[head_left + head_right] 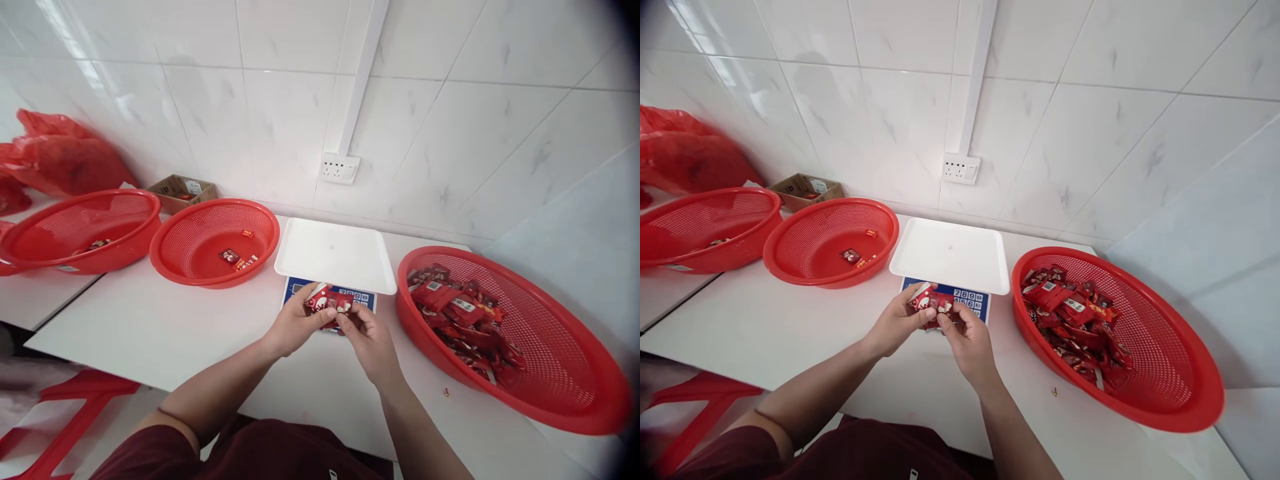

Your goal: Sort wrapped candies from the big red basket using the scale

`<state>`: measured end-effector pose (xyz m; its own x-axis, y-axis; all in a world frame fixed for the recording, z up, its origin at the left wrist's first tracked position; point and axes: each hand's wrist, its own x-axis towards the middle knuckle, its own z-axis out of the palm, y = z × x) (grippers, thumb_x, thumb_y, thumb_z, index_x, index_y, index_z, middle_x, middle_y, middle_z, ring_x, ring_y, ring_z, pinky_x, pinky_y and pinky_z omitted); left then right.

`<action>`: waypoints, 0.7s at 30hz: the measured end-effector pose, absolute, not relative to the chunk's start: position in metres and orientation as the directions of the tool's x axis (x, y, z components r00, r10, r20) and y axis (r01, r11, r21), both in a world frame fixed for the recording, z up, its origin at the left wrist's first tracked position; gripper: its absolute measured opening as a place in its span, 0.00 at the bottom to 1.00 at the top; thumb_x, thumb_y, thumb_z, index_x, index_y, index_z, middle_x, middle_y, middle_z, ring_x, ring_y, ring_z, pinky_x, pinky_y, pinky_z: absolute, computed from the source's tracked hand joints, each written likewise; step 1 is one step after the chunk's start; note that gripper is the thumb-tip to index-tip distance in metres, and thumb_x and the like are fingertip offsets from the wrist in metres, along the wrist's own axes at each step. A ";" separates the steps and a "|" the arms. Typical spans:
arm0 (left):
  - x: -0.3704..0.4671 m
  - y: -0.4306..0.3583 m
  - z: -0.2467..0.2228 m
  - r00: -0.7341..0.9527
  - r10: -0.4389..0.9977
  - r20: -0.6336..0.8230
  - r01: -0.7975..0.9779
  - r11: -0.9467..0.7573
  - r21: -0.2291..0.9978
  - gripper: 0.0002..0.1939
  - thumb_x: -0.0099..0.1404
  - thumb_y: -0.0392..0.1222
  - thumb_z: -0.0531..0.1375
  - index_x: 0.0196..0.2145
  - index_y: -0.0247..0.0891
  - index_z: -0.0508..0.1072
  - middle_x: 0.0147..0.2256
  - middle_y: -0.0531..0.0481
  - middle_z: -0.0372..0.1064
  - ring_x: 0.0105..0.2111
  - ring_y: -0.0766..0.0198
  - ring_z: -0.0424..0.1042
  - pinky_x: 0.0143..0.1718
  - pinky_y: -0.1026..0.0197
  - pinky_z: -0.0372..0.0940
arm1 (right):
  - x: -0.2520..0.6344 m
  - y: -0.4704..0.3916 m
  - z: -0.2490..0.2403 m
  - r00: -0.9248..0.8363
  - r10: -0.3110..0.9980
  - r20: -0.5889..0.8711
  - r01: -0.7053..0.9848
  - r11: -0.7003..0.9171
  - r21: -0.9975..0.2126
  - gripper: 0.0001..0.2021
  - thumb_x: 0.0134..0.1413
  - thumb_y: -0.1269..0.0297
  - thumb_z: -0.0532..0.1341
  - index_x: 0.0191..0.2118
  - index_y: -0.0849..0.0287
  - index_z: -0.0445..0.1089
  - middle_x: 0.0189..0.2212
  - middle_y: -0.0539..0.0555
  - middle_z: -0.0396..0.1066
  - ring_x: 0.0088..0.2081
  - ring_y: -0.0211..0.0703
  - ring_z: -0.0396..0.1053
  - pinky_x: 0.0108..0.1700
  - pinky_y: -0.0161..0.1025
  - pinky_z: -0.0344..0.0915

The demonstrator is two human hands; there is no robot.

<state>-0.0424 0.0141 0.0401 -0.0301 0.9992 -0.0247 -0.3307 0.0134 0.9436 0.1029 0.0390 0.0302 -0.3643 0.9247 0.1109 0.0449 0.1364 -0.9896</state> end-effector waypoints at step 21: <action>-0.220 0.042 0.085 -0.577 0.692 0.434 0.817 0.475 0.328 0.20 0.66 0.49 0.48 0.51 0.39 0.66 0.43 0.41 0.72 0.40 0.47 0.71 0.38 0.46 0.65 | 0.205 0.032 0.057 -0.215 0.954 0.208 0.464 0.288 -0.838 0.18 0.53 0.54 0.57 0.50 0.51 0.65 0.43 0.57 0.70 0.40 0.48 0.71 0.40 0.45 0.71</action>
